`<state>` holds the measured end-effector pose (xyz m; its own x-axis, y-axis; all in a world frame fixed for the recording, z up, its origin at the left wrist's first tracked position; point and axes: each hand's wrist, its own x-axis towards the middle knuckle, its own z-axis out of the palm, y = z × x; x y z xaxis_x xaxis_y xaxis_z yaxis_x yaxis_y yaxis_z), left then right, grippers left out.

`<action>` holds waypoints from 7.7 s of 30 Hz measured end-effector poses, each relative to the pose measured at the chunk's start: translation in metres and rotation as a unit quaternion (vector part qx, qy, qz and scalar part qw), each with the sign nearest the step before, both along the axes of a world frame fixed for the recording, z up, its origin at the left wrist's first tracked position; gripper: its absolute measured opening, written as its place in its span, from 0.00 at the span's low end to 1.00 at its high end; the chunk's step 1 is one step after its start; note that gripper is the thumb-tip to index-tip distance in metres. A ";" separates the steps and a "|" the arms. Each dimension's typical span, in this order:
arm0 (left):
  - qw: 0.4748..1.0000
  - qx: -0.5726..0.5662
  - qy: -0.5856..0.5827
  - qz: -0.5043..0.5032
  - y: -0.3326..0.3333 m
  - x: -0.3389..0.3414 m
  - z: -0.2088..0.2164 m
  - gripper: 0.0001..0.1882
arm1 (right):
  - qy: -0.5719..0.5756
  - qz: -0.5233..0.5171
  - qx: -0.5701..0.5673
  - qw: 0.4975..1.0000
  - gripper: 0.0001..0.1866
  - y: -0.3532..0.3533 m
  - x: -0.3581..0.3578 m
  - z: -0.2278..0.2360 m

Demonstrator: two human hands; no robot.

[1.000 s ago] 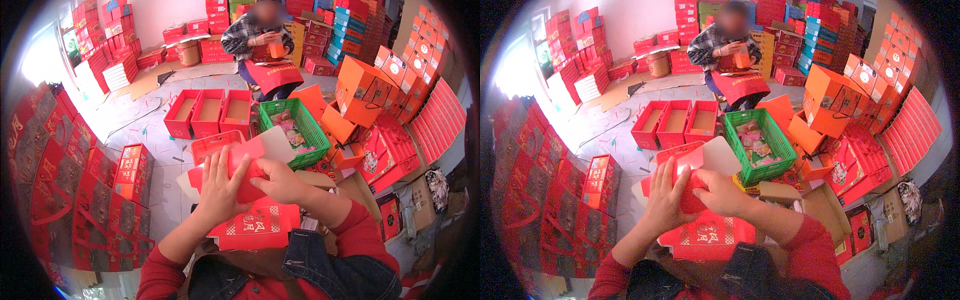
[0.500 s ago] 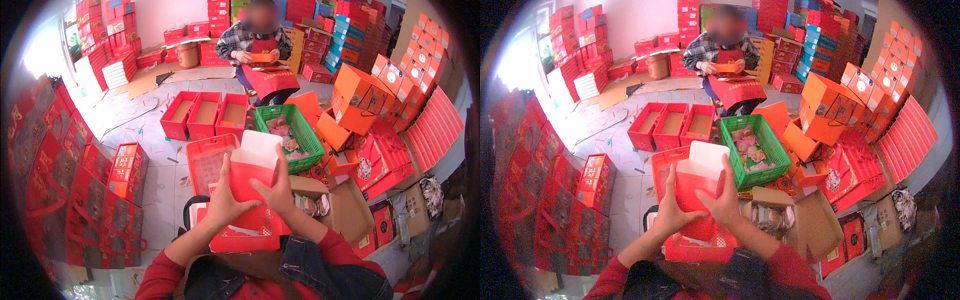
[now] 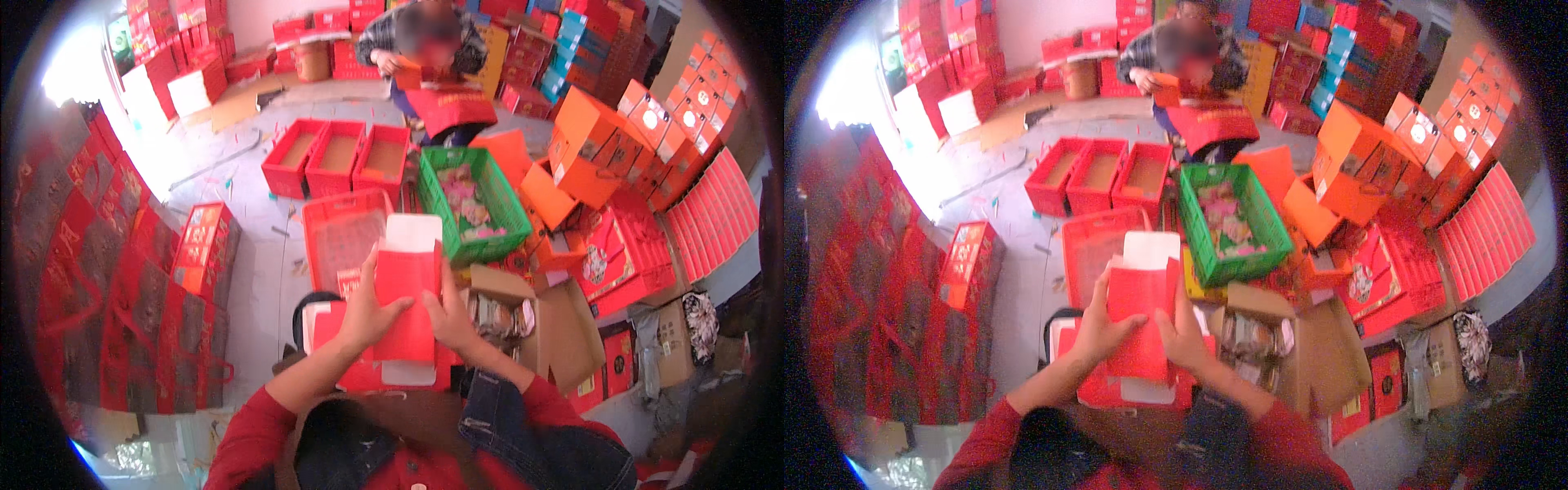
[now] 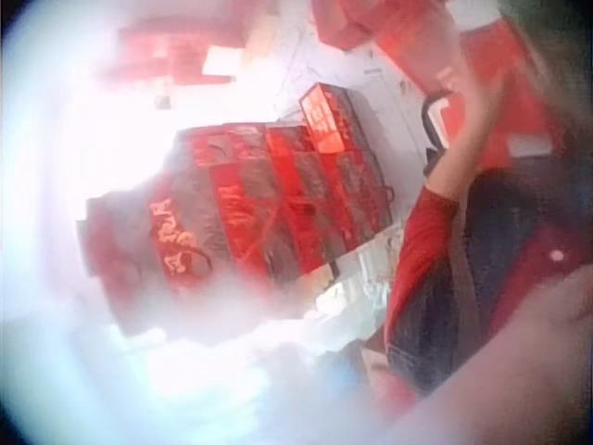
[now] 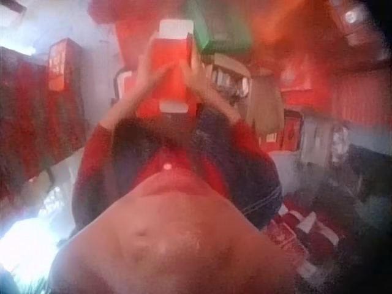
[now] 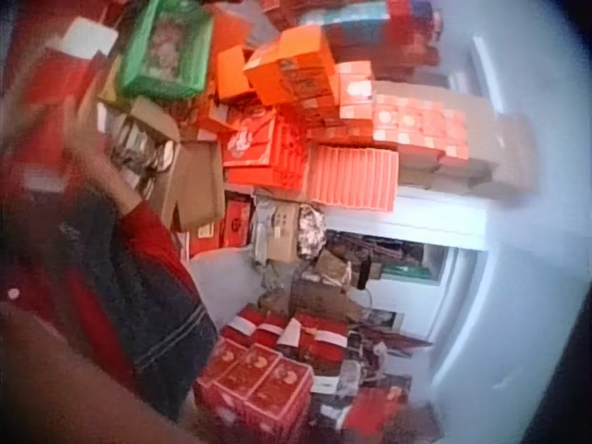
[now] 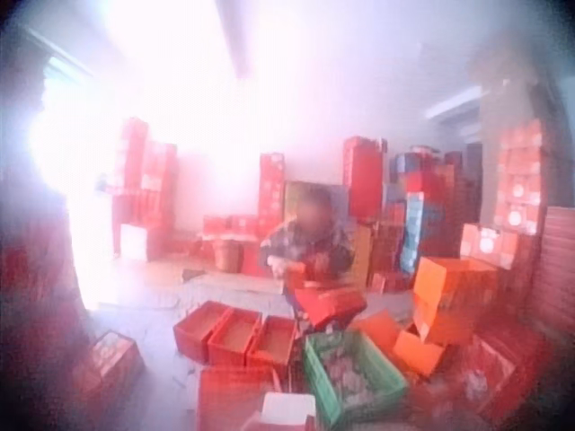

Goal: The person assembles red and orange cardboard boxes by folding flaps and tucking them into slots. They handle multiple flat-packed boxes, fold them into shape, and place finished units into a red plastic basket.

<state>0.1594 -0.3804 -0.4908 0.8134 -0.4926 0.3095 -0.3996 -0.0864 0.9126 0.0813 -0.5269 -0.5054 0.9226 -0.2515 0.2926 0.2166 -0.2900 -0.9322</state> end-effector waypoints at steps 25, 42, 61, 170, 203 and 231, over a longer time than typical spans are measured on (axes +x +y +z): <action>0.968 0.011 0.221 -0.115 -0.001 -0.043 -0.051 0.44 | 0.161 0.011 0.080 0.984 0.47 0.007 -0.104 -0.058; 0.958 -0.024 0.204 -0.198 -0.003 -0.014 -0.016 0.37 | 0.081 0.074 0.186 0.977 0.29 -0.040 -0.050 0.008; 0.916 -0.101 0.263 -0.285 -0.011 -0.008 -0.026 0.18 | -0.026 0.060 0.198 0.978 0.09 -0.060 -0.018 0.009; 0.946 -0.114 0.149 -0.266 0.000 -0.014 -0.030 0.20 | 0.035 0.041 0.142 0.988 0.06 -0.054 -0.042 0.027; 0.920 -0.077 0.346 0.168 0.061 0.081 -0.018 0.23 | 0.420 -0.452 -0.080 0.783 0.38 -0.259 -0.112 -0.334; 0.866 -0.289 0.326 0.244 0.021 0.054 -0.022 0.18 | 0.053 0.089 -0.238 0.966 0.34 -0.060 -0.047 0.088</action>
<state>0.2138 -0.3593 -0.5128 0.9761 0.0436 -0.2130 0.1716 0.4471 0.8779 0.0341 -0.5870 -0.4174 0.9700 0.0534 0.2373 0.2129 -0.6584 -0.7220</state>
